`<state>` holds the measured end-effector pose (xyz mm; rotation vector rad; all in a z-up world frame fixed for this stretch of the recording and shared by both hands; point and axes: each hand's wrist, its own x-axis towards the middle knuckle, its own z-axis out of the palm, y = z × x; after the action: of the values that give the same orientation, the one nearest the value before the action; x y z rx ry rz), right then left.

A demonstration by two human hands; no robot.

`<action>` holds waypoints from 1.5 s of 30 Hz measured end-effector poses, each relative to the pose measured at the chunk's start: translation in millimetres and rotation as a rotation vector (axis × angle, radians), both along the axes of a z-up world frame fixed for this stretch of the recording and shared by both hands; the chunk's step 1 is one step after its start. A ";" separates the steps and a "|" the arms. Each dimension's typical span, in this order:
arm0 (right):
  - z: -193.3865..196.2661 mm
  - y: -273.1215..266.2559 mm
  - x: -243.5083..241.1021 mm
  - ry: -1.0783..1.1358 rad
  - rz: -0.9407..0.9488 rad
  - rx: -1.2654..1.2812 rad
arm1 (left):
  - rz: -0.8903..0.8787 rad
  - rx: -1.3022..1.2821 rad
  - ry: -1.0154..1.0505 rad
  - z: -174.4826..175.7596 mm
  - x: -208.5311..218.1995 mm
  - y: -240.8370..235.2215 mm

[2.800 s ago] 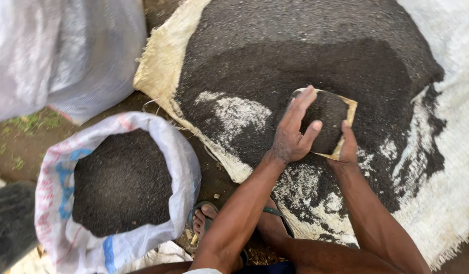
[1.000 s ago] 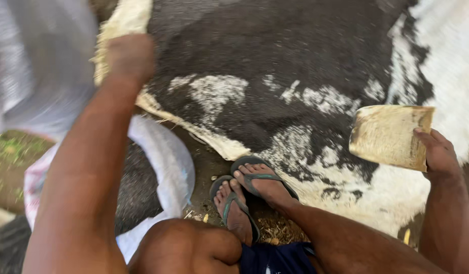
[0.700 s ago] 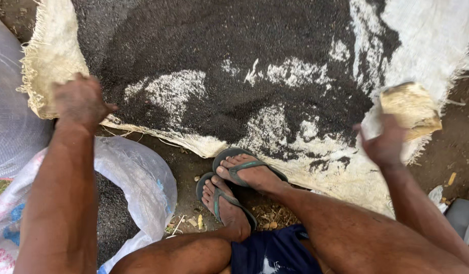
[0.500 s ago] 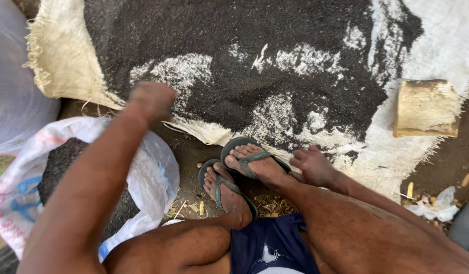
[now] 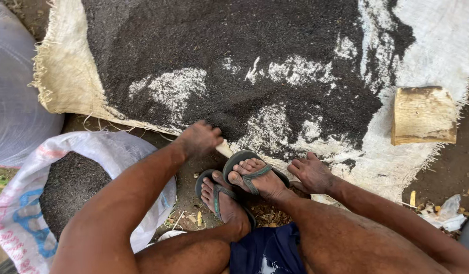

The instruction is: The person scoops dark seeds from a large burlap sack onto a white sack using a wooden scoop and transfers them into a smaller white sack. The person repeatedly fills the scoop, pours the seeds into the smaller sack, and adjusts the sacks as needed.

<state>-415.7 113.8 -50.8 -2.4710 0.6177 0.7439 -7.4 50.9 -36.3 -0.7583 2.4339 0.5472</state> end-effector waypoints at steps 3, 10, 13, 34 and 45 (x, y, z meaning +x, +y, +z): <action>6.4 6.7 1.0 0.103 0.022 0.008 | 0.218 0.088 -0.056 3.6 -4.4 -22.5; 13.6 5.8 5.9 0.045 -0.082 -0.009 | 0.331 0.041 -0.025 41.8 -27.0 -48.4; 12.0 12.5 7.2 0.020 -0.057 -0.037 | 0.385 0.032 -0.025 47.0 -28.6 -53.3; 86.8 -137.4 37.8 0.231 -0.681 -0.267 | 1.120 -0.171 0.048 53.0 133.9 -93.7; 48.9 -112.0 241.4 0.146 0.051 0.002 | 1.190 -0.637 -0.695 41.7 270.9 -54.2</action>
<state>-174.3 1.8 -1.9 -2.4538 0.6082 0.9509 263.5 -3.3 5.4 -2.2180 1.2757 -0.1578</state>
